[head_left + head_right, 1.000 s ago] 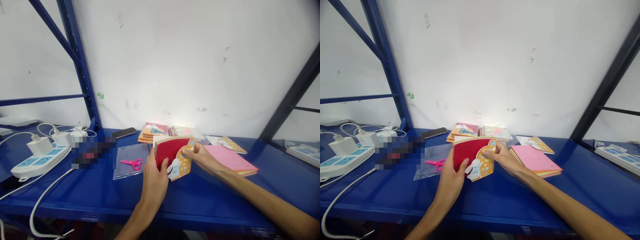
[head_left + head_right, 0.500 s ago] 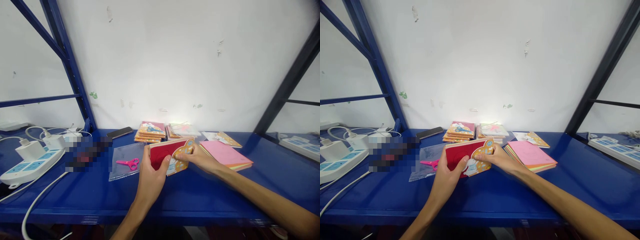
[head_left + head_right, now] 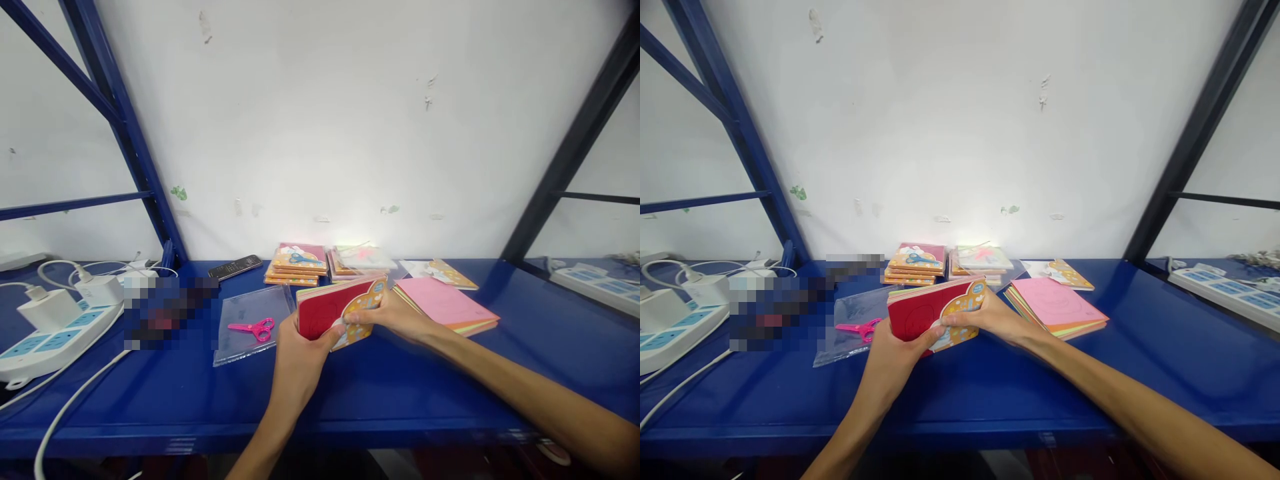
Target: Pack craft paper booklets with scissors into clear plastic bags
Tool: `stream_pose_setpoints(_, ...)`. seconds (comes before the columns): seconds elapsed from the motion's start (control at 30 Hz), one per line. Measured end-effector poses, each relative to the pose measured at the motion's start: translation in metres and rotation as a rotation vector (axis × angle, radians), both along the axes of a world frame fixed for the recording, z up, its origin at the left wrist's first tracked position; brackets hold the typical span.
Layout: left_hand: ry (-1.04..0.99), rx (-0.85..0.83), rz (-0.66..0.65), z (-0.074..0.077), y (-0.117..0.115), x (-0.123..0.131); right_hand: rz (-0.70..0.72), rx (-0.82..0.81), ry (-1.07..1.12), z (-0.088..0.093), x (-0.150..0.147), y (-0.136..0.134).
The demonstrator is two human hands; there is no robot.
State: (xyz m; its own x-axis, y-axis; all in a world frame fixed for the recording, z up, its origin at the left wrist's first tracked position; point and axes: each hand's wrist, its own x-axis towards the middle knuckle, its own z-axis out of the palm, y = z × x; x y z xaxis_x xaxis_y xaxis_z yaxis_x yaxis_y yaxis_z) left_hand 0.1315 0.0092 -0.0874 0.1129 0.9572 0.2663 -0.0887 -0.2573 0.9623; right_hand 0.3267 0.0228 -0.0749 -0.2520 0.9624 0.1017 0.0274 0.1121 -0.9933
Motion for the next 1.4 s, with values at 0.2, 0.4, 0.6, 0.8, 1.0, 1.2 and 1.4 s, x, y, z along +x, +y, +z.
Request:
stream_pose_setpoints(0.2, -0.004, 0.049, 0.006, 0.001, -0.003, 0.003, 0.029, 0.004, -0.021, -0.006, 0.001, -0.001)
stream_pose_setpoints(0.4, -0.052, 0.005, 0.145, 0.028, -0.002, -0.026, 0.083, 0.081, 0.154, -0.005, 0.002, 0.003)
stream_pose_setpoints(0.6, -0.212, 0.217, 0.386, 0.068, 0.001, -0.085, -0.017, 0.3, -0.614, -0.007, -0.014, 0.001)
stream_pose_setpoints(0.8, -0.359, 0.327, 0.509, 0.089, 0.002, -0.121, -0.106, 0.416, -1.176, -0.006, -0.07, 0.021)
stream_pose_setpoints(1.0, -0.38, 0.351, 0.563, 0.094, 0.0, -0.145, -0.098, 0.514, -1.268, -0.003, -0.11, 0.058)
stream_pose_setpoints(1.2, -0.412, 0.392, 0.607, 0.097, -0.003, -0.159, -0.256, 0.603, -1.198, 0.022, -0.104, 0.066)
stream_pose_setpoints(1.4, -0.421, 0.382, 0.592, 0.097, -0.001, -0.155, -0.459, 0.74, -1.161, 0.065, -0.072, 0.061)
